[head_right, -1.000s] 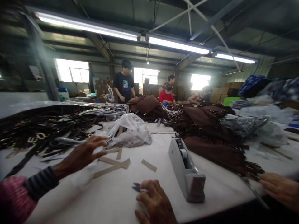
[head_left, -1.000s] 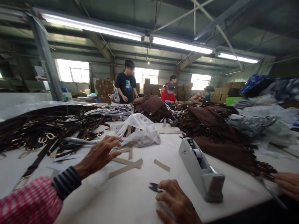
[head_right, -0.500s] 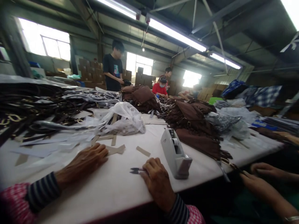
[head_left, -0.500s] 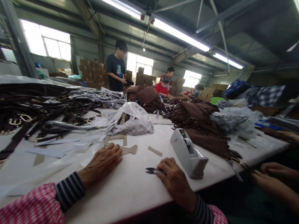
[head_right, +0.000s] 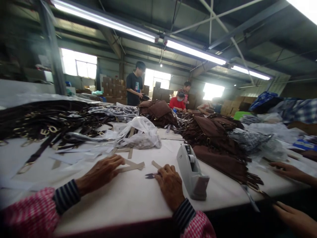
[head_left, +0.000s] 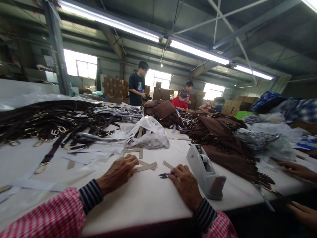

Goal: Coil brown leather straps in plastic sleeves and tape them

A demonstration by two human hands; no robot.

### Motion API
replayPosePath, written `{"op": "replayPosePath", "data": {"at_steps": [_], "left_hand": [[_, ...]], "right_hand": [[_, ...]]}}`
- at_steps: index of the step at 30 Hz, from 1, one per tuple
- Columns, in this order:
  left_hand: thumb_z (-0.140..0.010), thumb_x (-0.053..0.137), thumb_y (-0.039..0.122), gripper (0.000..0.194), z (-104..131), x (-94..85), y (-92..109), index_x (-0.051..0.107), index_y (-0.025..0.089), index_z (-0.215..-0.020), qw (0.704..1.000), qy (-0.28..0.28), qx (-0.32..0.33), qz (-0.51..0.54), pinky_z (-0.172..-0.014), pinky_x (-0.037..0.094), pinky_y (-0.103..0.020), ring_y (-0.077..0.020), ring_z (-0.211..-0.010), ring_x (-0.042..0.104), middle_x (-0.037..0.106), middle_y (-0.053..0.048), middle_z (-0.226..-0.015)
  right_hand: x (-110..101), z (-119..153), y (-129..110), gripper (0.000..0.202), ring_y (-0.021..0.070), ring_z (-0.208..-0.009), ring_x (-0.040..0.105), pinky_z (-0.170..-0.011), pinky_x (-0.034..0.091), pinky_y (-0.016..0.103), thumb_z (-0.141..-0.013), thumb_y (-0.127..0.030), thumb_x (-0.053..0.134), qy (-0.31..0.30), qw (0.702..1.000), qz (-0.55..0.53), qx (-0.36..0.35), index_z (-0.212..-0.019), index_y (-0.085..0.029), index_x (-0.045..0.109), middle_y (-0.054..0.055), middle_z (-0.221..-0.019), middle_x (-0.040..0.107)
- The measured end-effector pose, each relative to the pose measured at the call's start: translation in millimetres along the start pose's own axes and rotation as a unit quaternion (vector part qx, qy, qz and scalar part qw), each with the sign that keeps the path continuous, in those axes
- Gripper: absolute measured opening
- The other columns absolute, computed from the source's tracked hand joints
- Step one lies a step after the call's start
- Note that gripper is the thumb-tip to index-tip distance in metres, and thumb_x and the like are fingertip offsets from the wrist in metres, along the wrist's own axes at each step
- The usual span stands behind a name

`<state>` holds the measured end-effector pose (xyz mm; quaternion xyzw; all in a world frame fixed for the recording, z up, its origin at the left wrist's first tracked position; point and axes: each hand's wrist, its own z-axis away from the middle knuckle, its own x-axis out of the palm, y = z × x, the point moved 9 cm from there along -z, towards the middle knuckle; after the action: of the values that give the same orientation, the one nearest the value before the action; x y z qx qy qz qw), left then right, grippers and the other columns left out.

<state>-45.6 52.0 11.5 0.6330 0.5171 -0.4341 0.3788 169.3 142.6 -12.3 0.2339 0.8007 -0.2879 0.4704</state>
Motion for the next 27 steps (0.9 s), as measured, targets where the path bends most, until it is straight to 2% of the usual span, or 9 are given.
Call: {"op": "replayPosePath", "data": {"at_steps": [3,5,7,10,14,16,21,24,27], "left_hand": [[-0.096,0.053,0.025,0.017,11,-22.1,-62,0.068,0.021,-0.104,0.992,0.057,-0.093,0.059,-0.09,0.054,-0.037,-0.0259,-0.103,0.068,0.073,-0.008,-0.112],[-0.096,0.052,0.034,0.022,20,-31.1,-104,0.068,0.021,-0.099,0.981,0.067,-0.165,0.077,-0.085,0.052,-0.037,-0.0266,-0.095,0.07,0.075,-0.008,-0.104],[-0.095,0.05,0.038,0.027,27,-34.6,-128,0.069,0.019,-0.095,0.974,0.062,-0.204,0.078,-0.08,0.051,-0.037,-0.0275,-0.088,0.069,0.075,-0.009,-0.097],[-0.094,0.054,0.048,0.033,36,-27.4,-125,0.071,0.021,-0.106,0.975,0.045,-0.194,0.102,-0.086,0.052,-0.037,-0.0278,-0.097,0.069,0.075,-0.009,-0.108],[-0.096,0.061,0.05,0.035,44,-0.7,-77,0.07,0.03,-0.123,0.987,-0.04,-0.062,0.145,-0.11,0.042,-0.042,-0.029,-0.121,0.061,0.069,-0.006,-0.13],[-0.098,0.058,0.048,0.031,49,4.8,-70,0.072,0.031,-0.12,0.985,-0.067,-0.047,0.153,-0.11,0.041,-0.042,-0.0288,-0.119,0.061,0.07,-0.005,-0.127],[-0.097,0.057,0.053,0.036,52,-17.8,-119,0.075,0.027,-0.114,0.975,-0.034,-0.162,0.149,-0.099,0.047,-0.037,-0.0285,-0.11,0.066,0.074,-0.006,-0.118],[-0.098,0.058,0.045,0.035,38,-37.8,-156,0.073,0.019,-0.116,0.975,0.012,-0.203,0.093,-0.101,0.046,-0.037,-0.0293,-0.114,0.064,0.072,-0.01,-0.126],[-0.098,0.06,0.033,0.03,17,-41.4,-188,0.069,0.011,-0.117,0.972,0.024,-0.228,0.041,-0.104,0.043,-0.043,-0.0318,-0.117,0.06,0.068,-0.016,-0.128]], "right_hand": [[0,0,8,0.012,0.0272,-0.102,0.061,-0.088,0.05,0.04,-0.101,-0.028,0.062,0.008,0.999,0.038,0.036,-0.1,-0.023,0.073,0.009,-0.104,0.069],[0,0,12,0.014,0.0275,-0.102,0.061,-0.087,0.049,0.04,-0.102,-0.029,0.061,0.013,0.996,0.062,0.055,-0.1,-0.022,0.073,0.009,-0.104,0.069],[-1,0,13,0.015,0.0278,-0.103,0.061,-0.087,0.048,0.04,-0.102,-0.03,0.06,0.017,0.995,0.077,0.063,-0.1,-0.022,0.073,0.009,-0.104,0.069],[-2,0,11,0.015,0.0289,-0.105,0.059,-0.087,0.047,0.041,-0.102,-0.03,0.06,0.016,0.995,0.083,0.051,-0.103,-0.023,0.073,0.009,-0.108,0.069],[3,0,9,0.015,0.0291,-0.104,0.058,-0.087,0.047,0.042,-0.1,-0.027,0.059,0.005,0.998,0.053,0.023,-0.105,-0.025,0.073,0.008,-0.109,0.068],[6,1,11,0.016,0.029,-0.103,0.058,-0.087,0.047,0.043,-0.1,-0.027,0.057,0.006,0.999,0.033,0.013,-0.104,-0.026,0.073,0.008,-0.108,0.068],[10,1,16,0.016,0.0292,-0.103,0.057,-0.088,0.046,0.044,-0.1,-0.028,0.057,0.009,1.0,0.006,0.009,-0.105,-0.025,0.072,0.008,-0.109,0.067],[9,0,17,0.015,0.0288,-0.103,0.057,-0.088,0.046,0.044,-0.1,-0.029,0.057,0.012,1.0,-0.003,0.014,-0.105,-0.025,0.071,0.007,-0.11,0.067],[7,-1,16,0.014,0.0289,-0.104,0.057,-0.089,0.046,0.044,-0.1,-0.028,0.058,0.012,1.0,-0.004,0.019,-0.105,-0.025,0.071,0.008,-0.111,0.067]]}}
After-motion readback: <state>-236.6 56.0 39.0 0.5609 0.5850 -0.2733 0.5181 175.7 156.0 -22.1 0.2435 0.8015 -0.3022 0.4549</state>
